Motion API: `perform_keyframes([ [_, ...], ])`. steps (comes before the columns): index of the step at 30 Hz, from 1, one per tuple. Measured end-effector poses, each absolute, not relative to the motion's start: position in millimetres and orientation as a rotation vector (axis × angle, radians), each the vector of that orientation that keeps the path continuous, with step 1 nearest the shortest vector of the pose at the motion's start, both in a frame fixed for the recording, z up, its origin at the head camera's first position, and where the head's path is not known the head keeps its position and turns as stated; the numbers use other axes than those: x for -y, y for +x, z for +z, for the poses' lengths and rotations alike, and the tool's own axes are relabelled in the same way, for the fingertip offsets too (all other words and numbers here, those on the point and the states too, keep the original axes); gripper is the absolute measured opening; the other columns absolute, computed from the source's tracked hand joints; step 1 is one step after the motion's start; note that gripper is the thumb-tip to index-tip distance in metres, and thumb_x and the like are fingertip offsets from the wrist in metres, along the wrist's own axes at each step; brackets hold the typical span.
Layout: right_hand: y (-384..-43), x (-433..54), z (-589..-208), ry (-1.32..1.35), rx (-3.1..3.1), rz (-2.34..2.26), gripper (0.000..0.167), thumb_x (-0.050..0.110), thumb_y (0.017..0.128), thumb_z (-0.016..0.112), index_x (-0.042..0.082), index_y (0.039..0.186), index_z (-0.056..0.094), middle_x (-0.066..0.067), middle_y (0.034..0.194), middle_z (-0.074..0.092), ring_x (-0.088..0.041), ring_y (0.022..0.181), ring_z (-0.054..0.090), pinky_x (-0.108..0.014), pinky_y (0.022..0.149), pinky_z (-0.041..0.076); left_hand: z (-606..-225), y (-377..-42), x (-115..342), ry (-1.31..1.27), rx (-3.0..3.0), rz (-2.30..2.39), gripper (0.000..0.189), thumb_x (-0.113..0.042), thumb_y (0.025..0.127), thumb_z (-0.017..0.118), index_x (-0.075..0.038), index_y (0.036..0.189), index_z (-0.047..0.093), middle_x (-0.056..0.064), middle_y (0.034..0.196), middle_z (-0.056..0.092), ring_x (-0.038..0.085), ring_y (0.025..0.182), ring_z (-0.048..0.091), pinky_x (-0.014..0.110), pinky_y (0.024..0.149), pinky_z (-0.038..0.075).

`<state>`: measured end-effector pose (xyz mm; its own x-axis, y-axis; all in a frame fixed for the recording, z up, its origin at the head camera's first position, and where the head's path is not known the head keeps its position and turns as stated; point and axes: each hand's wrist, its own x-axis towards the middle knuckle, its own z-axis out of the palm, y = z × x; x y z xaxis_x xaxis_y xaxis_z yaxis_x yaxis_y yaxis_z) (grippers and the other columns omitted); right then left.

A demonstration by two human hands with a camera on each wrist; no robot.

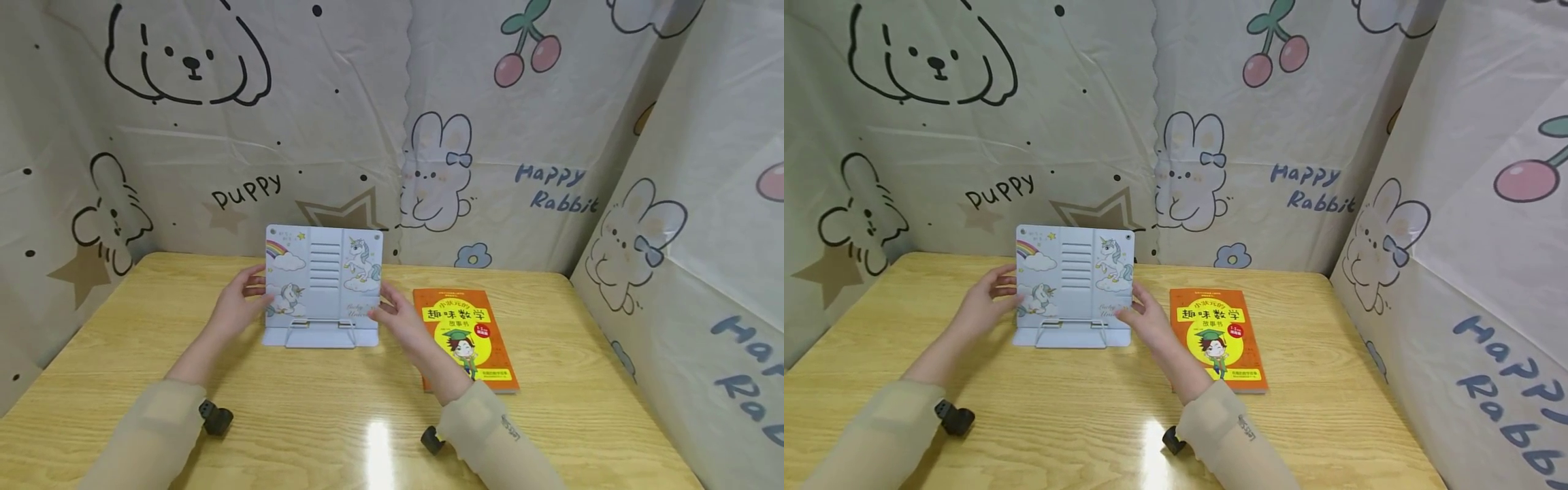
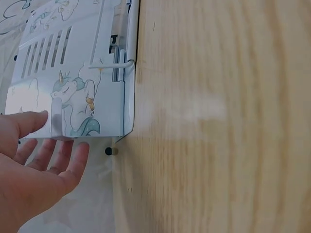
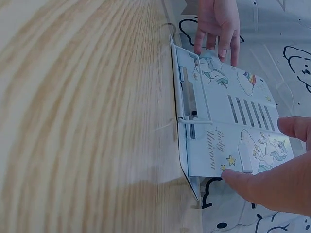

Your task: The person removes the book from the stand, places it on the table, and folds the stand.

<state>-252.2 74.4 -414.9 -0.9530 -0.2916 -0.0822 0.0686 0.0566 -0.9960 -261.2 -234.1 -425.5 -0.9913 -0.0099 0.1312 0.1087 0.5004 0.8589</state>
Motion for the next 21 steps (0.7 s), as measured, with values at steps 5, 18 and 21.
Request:
perform_keyframes([
  [5,-253.4,-74.0,-416.0,-0.22,-2.085,-1.958,0.066,0.009,0.089,0.058,0.014,0.148,0.03,-0.009,0.144,0.044,-0.028,0.133,0.04,-0.049,0.113,0.024,-426.7,-265.7,236.1,-0.102,2.577,-1.529,0.061,0.0,0.088,0.061,-0.003,0.144,0.035,0.025,0.124,0.052,0.039,0.112,0.054,0.021,0.083,0.05],
  [18,-258.2,-73.2,-414.5,-0.139,-2.153,-1.832,0.068,0.011,0.089,0.058,0.014,0.15,0.027,-0.01,0.14,0.048,-0.027,0.131,0.042,-0.049,0.113,0.026,-429.6,-266.5,238.0,-0.078,2.574,-1.581,0.059,-0.001,0.089,0.06,-0.003,0.143,0.036,0.025,0.124,0.052,0.037,0.112,0.053,0.009,0.075,0.047],
  [21,-258.7,-73.2,-412.9,-0.14,-2.146,-1.825,0.068,0.012,0.089,0.058,0.015,0.15,0.026,-0.01,0.139,0.049,-0.026,0.131,0.043,-0.05,0.113,0.024,-430.7,-267.8,237.9,-0.063,2.571,-1.58,0.059,0.0,0.089,0.06,-0.004,0.143,0.037,0.024,0.123,0.053,0.035,0.11,0.054,0.009,0.073,0.047],
])
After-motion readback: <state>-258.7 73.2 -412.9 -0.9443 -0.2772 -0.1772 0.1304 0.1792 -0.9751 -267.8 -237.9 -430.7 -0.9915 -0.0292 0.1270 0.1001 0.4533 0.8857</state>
